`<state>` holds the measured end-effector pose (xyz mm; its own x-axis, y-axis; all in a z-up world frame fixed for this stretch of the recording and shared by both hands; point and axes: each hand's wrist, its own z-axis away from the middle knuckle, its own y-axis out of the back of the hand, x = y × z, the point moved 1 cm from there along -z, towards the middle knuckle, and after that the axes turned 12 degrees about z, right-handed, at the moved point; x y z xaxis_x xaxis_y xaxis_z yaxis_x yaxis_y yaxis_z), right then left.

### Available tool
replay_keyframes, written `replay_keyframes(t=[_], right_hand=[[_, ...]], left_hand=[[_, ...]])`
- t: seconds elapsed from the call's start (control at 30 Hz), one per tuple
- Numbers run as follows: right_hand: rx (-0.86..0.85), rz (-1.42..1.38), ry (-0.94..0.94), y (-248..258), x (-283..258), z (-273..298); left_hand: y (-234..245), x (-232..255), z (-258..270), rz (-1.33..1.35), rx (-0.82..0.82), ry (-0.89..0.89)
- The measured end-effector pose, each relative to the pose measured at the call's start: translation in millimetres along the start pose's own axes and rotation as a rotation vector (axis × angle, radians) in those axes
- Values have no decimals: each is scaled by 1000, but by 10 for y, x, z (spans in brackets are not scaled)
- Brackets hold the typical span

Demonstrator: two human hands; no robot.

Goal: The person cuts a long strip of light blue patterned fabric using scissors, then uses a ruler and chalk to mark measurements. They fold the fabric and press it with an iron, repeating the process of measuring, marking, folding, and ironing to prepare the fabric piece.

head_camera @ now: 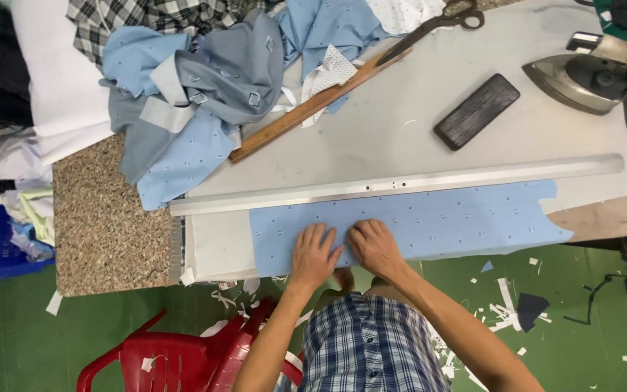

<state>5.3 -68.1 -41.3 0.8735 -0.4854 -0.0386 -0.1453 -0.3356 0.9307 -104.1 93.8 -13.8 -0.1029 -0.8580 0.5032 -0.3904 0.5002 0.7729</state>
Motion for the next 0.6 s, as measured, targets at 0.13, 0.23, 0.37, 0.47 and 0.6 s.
replay_keyframes(t=[0.13, 0.23, 0.37, 0.47, 0.6], right_hand=[[-18, 33, -120, 113, 489, 24], [-9, 188, -332, 237, 811, 184], [4, 89, -181, 309, 838, 384], [10, 121, -214, 401, 1254, 456], [14, 123, -215, 341, 1617, 749]], left_hand=[[-121, 0, -163, -24, -24, 10], [-180, 134, -268, -64, 0, 26], [-481, 378, -425, 14, -125, -84], [-520, 534, -625, -31, -150, -57], [-781, 828, -726, 10, -307, -5]])
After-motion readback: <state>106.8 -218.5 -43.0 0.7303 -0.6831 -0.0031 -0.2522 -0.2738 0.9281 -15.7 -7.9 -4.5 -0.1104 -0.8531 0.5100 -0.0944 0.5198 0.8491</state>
